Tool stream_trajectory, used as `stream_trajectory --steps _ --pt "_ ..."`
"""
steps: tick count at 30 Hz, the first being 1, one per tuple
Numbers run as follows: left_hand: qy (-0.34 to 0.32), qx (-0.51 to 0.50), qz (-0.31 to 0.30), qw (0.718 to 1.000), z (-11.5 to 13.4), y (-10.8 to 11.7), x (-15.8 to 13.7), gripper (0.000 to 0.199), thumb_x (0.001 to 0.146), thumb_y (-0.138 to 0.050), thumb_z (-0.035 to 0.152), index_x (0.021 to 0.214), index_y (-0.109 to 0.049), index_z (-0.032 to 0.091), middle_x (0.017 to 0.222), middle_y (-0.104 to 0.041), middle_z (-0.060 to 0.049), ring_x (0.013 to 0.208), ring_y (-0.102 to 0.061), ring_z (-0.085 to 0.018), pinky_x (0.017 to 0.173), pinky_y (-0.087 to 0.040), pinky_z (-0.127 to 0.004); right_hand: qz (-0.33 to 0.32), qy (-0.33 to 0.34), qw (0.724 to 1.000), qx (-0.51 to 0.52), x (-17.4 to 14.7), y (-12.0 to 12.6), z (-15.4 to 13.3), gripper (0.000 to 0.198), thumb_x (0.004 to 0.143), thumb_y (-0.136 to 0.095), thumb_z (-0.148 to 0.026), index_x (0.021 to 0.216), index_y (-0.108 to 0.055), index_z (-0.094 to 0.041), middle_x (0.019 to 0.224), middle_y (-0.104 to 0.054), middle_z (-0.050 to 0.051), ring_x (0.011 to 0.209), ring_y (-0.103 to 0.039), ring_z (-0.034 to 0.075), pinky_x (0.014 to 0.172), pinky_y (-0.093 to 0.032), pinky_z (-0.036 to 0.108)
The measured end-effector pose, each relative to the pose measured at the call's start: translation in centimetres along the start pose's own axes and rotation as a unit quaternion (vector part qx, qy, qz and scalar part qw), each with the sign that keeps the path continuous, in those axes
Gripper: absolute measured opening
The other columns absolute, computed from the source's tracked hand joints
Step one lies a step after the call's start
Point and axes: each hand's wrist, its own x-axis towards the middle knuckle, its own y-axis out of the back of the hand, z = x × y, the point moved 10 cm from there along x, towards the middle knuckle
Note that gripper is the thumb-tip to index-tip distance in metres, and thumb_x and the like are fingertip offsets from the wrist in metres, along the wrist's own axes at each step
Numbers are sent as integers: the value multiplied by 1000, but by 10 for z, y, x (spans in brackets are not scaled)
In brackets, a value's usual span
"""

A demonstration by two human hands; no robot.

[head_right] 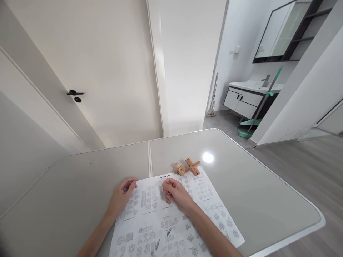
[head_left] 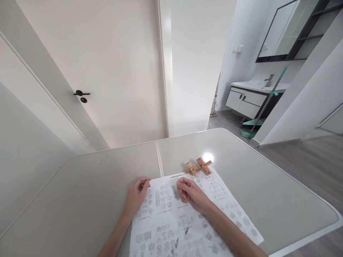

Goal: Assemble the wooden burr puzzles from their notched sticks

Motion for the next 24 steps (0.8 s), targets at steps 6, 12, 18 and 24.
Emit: stream_trajectory --steps 6,12,18,24 --pt "-3 -10 -11 1000 0 0 -2 36 91 -52 52 94 -72 22 78 -68 -2 68 -58 -18 61 -44 -26 0 5 1000 -20 -1 -2 -1 32 83 -78 -41 76 -55 -20 69 -50 -5 51 -36 8 47 -33 24" --pt "-6 -22 -25 999 7 0 -6 38 91 -51 55 93 -72 23 79 -68 -2 66 -58 -18 61 -44 -27 0 2 1000 -26 -3 -4 0 33 83 -79 -43 77 -56 -20 69 -50 -5 51 -36 8 48 -33 25" --pt "-6 -31 -22 999 0 -2 -5 36 91 -52 53 94 -71 22 79 -68 -2 67 -56 -18 63 -43 -27 -9 9 999 -38 -4 -7 -2 35 81 -80 -45 78 -56 -20 69 -49 -5 52 -36 8 49 -33 25" --pt "-11 -28 -22 999 4 -1 -5 39 90 -51 55 95 -72 22 78 -69 -3 67 -57 -19 63 -44 -27 -13 9 999 -42 -3 -9 -3 37 79 -82 -45 78 -55 -20 68 -50 -5 53 -38 8 49 -34 24"
